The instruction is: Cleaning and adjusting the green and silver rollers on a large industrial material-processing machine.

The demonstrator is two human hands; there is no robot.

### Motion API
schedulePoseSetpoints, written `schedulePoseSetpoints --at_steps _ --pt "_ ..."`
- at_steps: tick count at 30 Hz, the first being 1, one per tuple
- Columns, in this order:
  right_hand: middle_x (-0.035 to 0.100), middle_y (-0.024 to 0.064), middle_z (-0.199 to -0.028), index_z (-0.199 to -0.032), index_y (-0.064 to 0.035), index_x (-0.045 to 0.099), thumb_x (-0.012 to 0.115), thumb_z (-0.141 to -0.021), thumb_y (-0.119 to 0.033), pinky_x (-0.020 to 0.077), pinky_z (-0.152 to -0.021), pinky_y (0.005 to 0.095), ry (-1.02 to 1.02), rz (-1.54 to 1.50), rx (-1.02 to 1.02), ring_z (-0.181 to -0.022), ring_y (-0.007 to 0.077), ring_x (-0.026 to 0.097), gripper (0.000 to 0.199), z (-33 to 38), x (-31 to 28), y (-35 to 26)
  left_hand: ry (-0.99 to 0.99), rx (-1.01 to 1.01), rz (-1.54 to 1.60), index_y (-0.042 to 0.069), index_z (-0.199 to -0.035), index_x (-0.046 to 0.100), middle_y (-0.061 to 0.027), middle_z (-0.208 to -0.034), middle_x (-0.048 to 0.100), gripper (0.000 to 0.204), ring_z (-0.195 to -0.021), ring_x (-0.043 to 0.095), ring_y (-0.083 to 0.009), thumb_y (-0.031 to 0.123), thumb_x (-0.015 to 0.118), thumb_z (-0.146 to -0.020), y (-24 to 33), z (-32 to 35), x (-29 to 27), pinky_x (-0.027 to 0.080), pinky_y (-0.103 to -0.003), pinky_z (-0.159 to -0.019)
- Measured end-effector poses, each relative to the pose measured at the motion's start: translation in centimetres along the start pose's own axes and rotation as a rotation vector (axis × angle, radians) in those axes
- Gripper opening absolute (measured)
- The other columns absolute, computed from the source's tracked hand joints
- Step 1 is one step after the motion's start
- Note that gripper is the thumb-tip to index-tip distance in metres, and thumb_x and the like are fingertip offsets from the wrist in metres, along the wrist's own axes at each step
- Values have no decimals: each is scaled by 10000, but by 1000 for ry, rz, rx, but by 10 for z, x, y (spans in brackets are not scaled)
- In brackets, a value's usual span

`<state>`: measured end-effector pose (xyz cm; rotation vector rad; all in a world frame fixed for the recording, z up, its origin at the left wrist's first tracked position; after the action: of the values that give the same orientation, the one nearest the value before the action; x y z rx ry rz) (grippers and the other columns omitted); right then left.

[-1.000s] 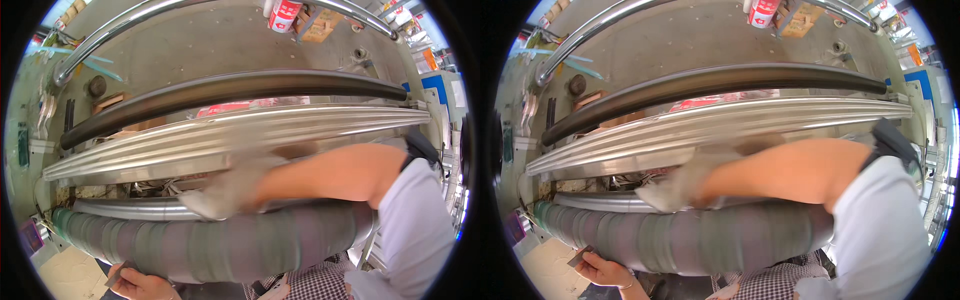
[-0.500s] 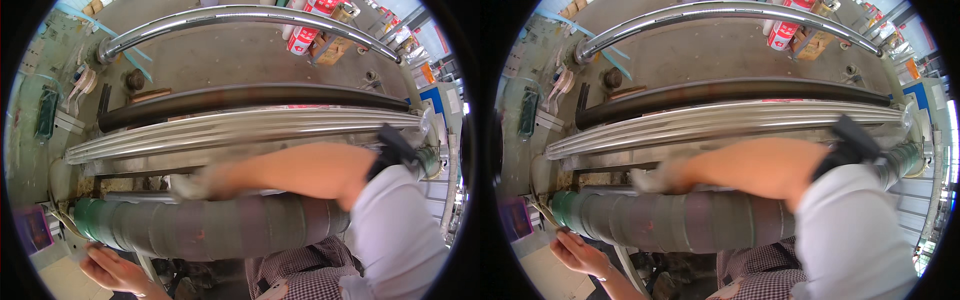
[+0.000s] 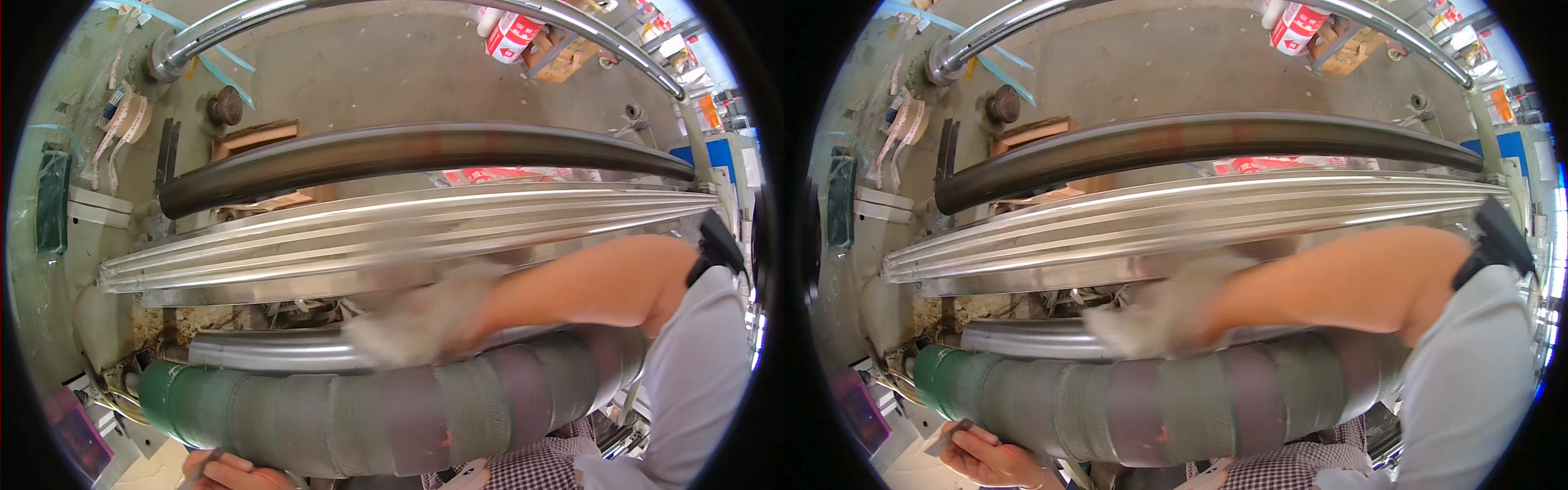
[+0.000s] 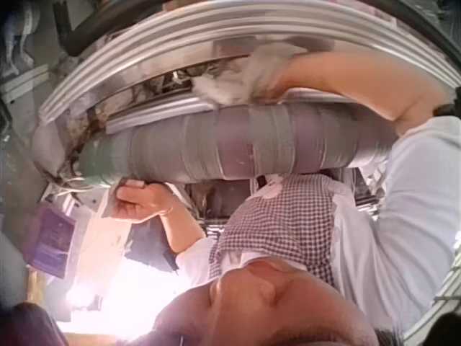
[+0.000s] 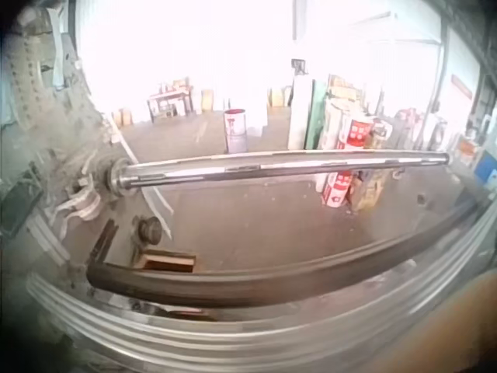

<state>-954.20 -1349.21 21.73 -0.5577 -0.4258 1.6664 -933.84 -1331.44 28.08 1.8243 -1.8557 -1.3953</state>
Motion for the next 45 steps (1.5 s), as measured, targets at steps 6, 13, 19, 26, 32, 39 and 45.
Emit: schedulePoseSetpoints --at_steps 6,13,19,26,32,39,45 --pt "589 182 -1164 -1195 -84 572 353 -876 -520 406 -951 375 73 86 -253 -1068 291 572 582 -100 2 -118 109 -28 47 -10 -1005 483 2 -685 431 164 -561 323 -54 134 418 -962 -14 16 2 301 -191 -557" --pt "599 197 -1135 -1185 -92 594 334 -865 -563 402 -963 372 302 -48 -525 -1076 295 568 626 -170 -11 -196 96 -31 55 -7 -993 471 11 -666 404 145 -527 285 -33 125 419 -963 -16 16 -8 273 -180 -539" --pt "640 176 -1030 -1194 -111 580 222 -877 -619 455 -904 393 140 -87 -207 -937 281 631 697 -81 -18 -146 93 -41 67 5 -958 457 -7 -715 434 116 -527 282 -36 116 423 -963 -25 17 -13 274 -177 -539" --pt "608 142 -1172 -1160 -142 628 261 -844 -652 414 -968 395 206 -294 -386 -1090 269 570 703 -81 50 29 88 127 -42 24 -818 406 -28 -599 422 193 -471 352 -91 147 482 -946 0 9 -1 312 -233 -452" --pt "641 93 -1110 -1247 -169 538 258 -854 -697 493 -859 393 210 95 -240 -931 234 638 716 -96 -1 -104 149 11 -8 17 -918 443 -25 -760 454 121 -565 328 -68 131 429 -955 -9 18 -2 293 -206 -552" --pt "603 112 -1155 -1198 -240 569 230 -944 -462 417 -940 461 343 481 -756 -1075 289 572 478 -173 -12 -205 142 15 -2 14 -915 439 -11 -710 435 131 -571 340 -65 139 435 -951 -10 18 1 293 -203 -563" --pt "650 98 -1088 -1263 -265 550 262 -828 -679 435 -924 411 142 -5 -229 -1049 292 593 666 -106 -3 -124 162 -26 6 12 -922 445 5 -690 415 128 -565 330 -59 136 430 -951 -18 23 -7 285 -200 -558"
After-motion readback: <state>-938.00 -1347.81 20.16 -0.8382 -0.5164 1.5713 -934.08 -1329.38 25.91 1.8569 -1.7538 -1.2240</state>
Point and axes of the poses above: each hand's wrist, its own z-axis away from the middle knuckle, its own x-axis out of the palm, y = z × x, the point moved 3 cm from there along -z, towards the middle knuckle
